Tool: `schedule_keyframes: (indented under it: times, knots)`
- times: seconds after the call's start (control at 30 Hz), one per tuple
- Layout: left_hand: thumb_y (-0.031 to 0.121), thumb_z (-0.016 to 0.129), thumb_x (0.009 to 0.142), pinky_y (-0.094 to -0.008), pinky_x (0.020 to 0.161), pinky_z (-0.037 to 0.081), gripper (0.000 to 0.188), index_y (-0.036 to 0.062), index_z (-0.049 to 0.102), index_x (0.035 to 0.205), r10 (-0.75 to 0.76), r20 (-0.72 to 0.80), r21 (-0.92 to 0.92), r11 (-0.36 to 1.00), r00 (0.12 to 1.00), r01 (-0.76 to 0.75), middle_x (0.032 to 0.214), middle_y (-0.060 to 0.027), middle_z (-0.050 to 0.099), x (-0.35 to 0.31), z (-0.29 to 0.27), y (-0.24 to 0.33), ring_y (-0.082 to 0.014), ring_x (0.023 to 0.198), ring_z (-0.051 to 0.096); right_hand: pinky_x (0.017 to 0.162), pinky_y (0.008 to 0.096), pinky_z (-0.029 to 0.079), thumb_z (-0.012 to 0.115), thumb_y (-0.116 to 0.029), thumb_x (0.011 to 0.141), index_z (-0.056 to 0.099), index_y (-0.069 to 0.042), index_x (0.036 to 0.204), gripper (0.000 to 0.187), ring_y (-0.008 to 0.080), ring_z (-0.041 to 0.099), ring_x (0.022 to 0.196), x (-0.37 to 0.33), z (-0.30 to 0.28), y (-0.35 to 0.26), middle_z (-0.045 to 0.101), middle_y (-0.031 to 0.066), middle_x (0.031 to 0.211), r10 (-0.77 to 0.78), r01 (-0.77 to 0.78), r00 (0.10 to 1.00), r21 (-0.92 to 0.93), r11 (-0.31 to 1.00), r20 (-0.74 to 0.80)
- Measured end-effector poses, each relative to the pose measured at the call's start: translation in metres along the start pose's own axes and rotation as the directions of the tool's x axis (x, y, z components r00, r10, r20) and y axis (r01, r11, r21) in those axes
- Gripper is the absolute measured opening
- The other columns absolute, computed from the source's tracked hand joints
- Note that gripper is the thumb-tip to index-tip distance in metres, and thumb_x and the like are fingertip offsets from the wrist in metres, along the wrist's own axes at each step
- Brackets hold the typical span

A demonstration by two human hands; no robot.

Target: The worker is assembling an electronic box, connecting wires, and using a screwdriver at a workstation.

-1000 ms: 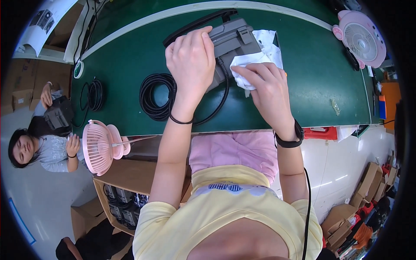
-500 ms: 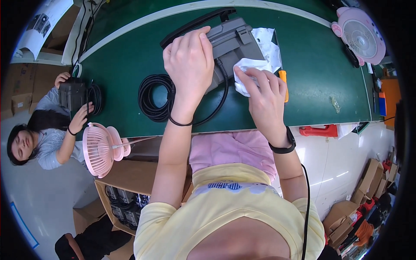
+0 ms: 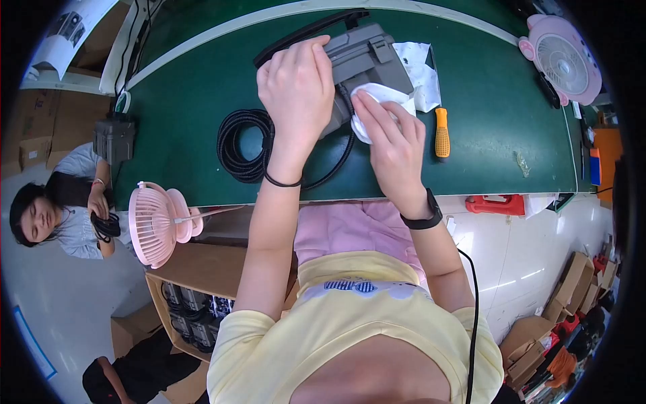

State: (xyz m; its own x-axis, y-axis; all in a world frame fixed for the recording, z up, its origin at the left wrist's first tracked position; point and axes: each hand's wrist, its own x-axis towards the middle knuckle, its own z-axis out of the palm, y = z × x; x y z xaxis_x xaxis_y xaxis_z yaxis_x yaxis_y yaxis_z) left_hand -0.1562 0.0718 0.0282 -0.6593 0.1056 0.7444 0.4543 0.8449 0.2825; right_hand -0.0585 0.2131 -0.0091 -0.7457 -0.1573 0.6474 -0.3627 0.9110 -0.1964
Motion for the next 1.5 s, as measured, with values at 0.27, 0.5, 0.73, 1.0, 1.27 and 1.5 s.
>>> schedule_keyframes:
  times: [0.27, 0.5, 0.73, 1.0, 1.27, 1.5]
  knots:
    - [0.019, 0.047, 0.102, -0.0402, 0.088, 0.049, 0.028, 0.0141, 0.075, 0.101, -0.015, 0.009, 0.022, 1.000, 1.000, 0.015, 0.093, -0.0066, 0.073, 0.000, -0.005, -0.003, -0.0267, 0.091, 0.068, 0.091, 0.0345, 0.042, 0.061, 0.005, 0.072, 0.070, -0.012, 0.121, 0.052, 0.0208, 0.062, 0.103, -0.015, -0.035, 0.027, 0.069, 0.0016, 0.122, 0.106, -0.101, 0.990, 0.064, 0.993, -0.092]
    - [0.020, 0.045, 0.102, -0.0415, 0.086, 0.050, 0.031, 0.0132, 0.075, 0.101, -0.039, 0.073, -0.003, 0.999, 0.997, 0.039, 0.094, -0.0078, 0.073, 0.008, 0.001, -0.004, -0.0282, 0.090, 0.068, 0.090, 0.0338, 0.038, 0.064, -0.004, 0.078, 0.067, -0.019, 0.128, 0.053, 0.0162, 0.056, 0.108, 0.002, 0.013, 0.013, 0.065, -0.0085, 0.130, 0.027, -0.033, 0.993, -0.049, 0.998, -0.116]
    - [0.020, 0.045, 0.102, -0.0408, 0.084, 0.051, 0.031, 0.0130, 0.075, 0.100, -0.034, 0.039, 0.002, 0.999, 0.999, 0.034, 0.092, -0.0084, 0.073, 0.003, -0.003, -0.002, -0.0291, 0.088, 0.068, 0.089, 0.0321, 0.036, 0.066, 0.001, 0.076, 0.069, -0.021, 0.127, 0.056, 0.0193, 0.056, 0.100, -0.017, -0.008, 0.012, 0.067, -0.0090, 0.128, 0.093, -0.092, 0.996, 0.039, 0.995, -0.008]
    - [0.020, 0.045, 0.102, -0.0417, 0.081, 0.053, 0.031, 0.0126, 0.075, 0.099, -0.036, 0.066, -0.014, 0.999, 0.997, 0.037, 0.092, -0.0091, 0.074, 0.008, -0.003, -0.011, -0.0300, 0.089, 0.069, 0.086, 0.0298, 0.039, 0.062, 0.011, 0.069, 0.070, -0.017, 0.126, 0.065, 0.0216, 0.055, 0.096, 0.000, -0.017, 0.010, 0.069, -0.0045, 0.127, 0.181, -0.132, 0.948, 0.194, 0.972, -0.261]
    - [0.020, 0.046, 0.102, -0.0422, 0.083, 0.052, 0.030, 0.0116, 0.074, 0.102, -0.046, 0.051, 0.005, 0.999, 0.998, 0.046, 0.094, -0.0104, 0.074, 0.004, -0.007, -0.013, -0.0302, 0.089, 0.069, 0.084, 0.0347, 0.048, 0.060, 0.013, 0.068, 0.073, -0.020, 0.120, 0.063, 0.0256, 0.058, 0.092, 0.008, -0.031, 0.029, 0.073, 0.0067, 0.106, 0.180, -0.204, 0.979, 0.414, 0.887, 0.096]
    - [0.014, 0.045, 0.102, -0.0394, 0.090, 0.047, 0.029, 0.0094, 0.073, 0.106, 0.017, -0.073, -0.116, 0.993, 0.997, -0.026, 0.103, -0.0088, 0.073, -0.016, -0.021, -0.009, -0.0283, 0.097, 0.067, 0.090, 0.0301, 0.056, 0.054, 0.003, 0.097, 0.065, 0.000, 0.128, 0.033, 0.0168, 0.065, 0.103, 0.038, -0.105, 0.172, 0.067, 0.0101, 0.121, 0.575, -0.245, 0.594, 0.554, 0.796, -0.563]
